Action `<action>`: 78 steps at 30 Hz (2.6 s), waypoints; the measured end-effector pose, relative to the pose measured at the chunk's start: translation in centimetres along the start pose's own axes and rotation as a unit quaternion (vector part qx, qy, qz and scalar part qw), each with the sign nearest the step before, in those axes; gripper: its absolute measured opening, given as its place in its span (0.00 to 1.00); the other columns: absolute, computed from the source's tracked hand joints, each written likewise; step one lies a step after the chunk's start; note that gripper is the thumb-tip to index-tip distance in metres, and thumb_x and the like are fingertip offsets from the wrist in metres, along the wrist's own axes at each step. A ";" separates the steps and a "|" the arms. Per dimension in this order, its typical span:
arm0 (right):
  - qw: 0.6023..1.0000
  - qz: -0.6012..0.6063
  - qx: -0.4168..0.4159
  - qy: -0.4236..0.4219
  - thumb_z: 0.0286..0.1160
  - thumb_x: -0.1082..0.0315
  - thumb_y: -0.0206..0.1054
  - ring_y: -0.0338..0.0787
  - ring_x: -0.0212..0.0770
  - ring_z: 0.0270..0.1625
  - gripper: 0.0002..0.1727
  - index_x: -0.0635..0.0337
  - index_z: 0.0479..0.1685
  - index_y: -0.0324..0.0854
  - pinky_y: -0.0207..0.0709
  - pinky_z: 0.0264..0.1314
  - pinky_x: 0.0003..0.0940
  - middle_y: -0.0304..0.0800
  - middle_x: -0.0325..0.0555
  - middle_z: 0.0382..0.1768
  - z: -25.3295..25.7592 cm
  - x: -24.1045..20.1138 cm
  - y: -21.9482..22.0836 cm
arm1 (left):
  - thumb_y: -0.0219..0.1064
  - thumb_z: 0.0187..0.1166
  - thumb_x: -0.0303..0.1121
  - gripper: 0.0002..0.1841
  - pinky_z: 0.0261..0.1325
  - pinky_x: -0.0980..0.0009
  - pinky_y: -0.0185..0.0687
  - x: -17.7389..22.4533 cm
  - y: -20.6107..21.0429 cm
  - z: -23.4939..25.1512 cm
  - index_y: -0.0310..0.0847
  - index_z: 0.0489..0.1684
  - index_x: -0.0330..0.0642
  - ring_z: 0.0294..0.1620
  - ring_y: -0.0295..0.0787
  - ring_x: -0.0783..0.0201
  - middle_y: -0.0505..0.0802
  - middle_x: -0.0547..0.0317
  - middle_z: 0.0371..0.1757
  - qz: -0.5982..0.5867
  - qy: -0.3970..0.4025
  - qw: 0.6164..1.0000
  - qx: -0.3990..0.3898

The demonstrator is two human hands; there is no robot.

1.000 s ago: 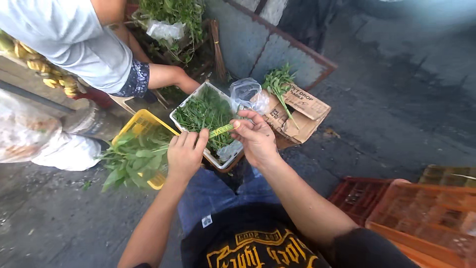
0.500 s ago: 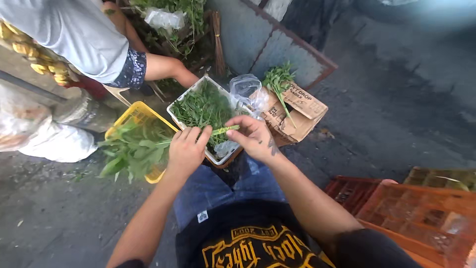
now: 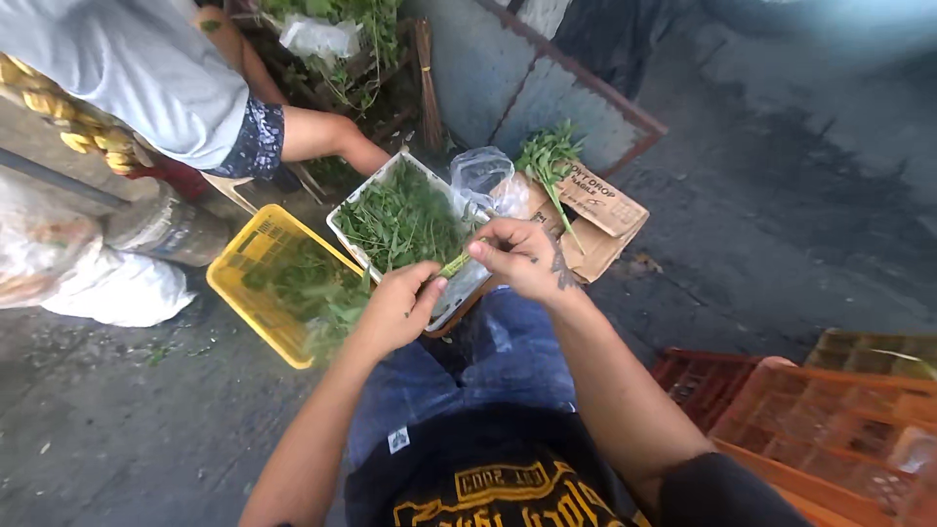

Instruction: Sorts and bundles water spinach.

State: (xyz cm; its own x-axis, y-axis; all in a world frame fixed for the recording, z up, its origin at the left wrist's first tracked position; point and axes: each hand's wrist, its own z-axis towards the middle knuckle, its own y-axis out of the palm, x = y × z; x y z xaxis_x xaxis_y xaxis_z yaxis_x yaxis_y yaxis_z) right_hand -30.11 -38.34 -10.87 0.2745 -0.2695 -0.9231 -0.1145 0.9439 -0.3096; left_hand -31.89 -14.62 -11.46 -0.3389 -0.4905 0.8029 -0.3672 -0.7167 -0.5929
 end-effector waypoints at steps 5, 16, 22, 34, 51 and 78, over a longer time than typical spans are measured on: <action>0.998 -0.056 -0.004 -0.031 0.78 0.55 0.71 0.75 0.28 0.15 0.12 0.51 0.32 0.89 0.70 0.16 0.27 0.81 0.32 0.16 1.5 -1.6 -1.1 | 0.60 0.90 0.37 0.12 0.29 0.69 0.90 1.9 0.9 2.6 0.85 0.60 0.44 0.24 0.88 0.69 0.92 0.62 0.32 -0.077 0.008 0.996 0.035; 0.991 0.087 0.091 -0.050 0.82 0.61 0.68 0.78 0.27 0.23 0.12 0.61 0.50 0.85 0.73 0.25 0.24 0.86 0.35 0.27 2.6 -0.1 -1.6 | 0.50 0.93 0.39 0.14 0.28 0.67 0.80 0.2 2.3 3.2 0.82 0.58 0.45 0.23 0.78 0.65 0.82 0.59 0.28 -0.185 -0.019 0.983 0.001; 0.948 0.302 0.093 -0.041 0.87 0.60 0.64 0.77 0.31 0.19 0.12 0.58 0.50 0.86 0.77 0.21 0.27 0.86 0.42 0.31 1.6 -0.1 1.9 | 0.51 0.93 0.38 0.13 0.23 0.72 0.68 0.9 4.0 4.1 0.82 0.54 0.44 0.19 0.69 0.68 0.77 0.62 0.24 -0.299 0.004 0.954 0.023; 0.969 0.232 0.070 -0.040 0.84 0.60 0.66 0.88 0.34 0.41 0.18 0.58 0.67 0.81 0.84 0.41 0.28 0.91 0.45 0.51 1.5 -0.3 0.8 | 0.52 0.93 0.37 0.13 0.23 0.73 0.67 0.3 4.9 2.6 0.83 0.53 0.43 0.19 0.68 0.70 0.75 0.64 0.22 -0.339 -0.021 0.940 0.033; 0.947 0.292 0.126 0.038 0.84 0.70 0.66 0.96 0.43 0.48 0.10 0.64 0.56 0.86 0.91 0.51 0.37 0.96 0.54 0.51 -0.7 0.4 3.8 | 0.54 0.93 0.37 0.12 0.21 0.71 0.69 1.1 5.3 3.1 0.83 0.48 0.43 0.18 0.70 0.67 0.78 0.61 0.22 -0.329 -0.074 0.939 0.067; 0.960 0.237 0.149 0.005 0.65 0.70 0.77 0.96 0.39 0.39 0.22 0.64 0.59 0.80 0.93 0.45 0.33 0.96 0.43 0.38 0.4 1.6 5.2 | 0.44 0.95 0.35 0.18 0.25 0.76 0.72 1.3 3.3 2.5 0.79 0.44 0.35 0.21 0.72 0.73 0.79 0.65 0.25 -0.331 -0.096 0.937 0.064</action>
State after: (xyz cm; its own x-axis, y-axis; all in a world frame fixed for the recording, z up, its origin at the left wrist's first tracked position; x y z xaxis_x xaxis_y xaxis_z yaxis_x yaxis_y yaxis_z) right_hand -29.89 -33.82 -13.84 0.2489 0.2030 -0.9470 0.0540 0.9734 0.2228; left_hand -31.41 -18.87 -12.24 0.0922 0.0111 0.9957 -0.3317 -0.9425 0.0412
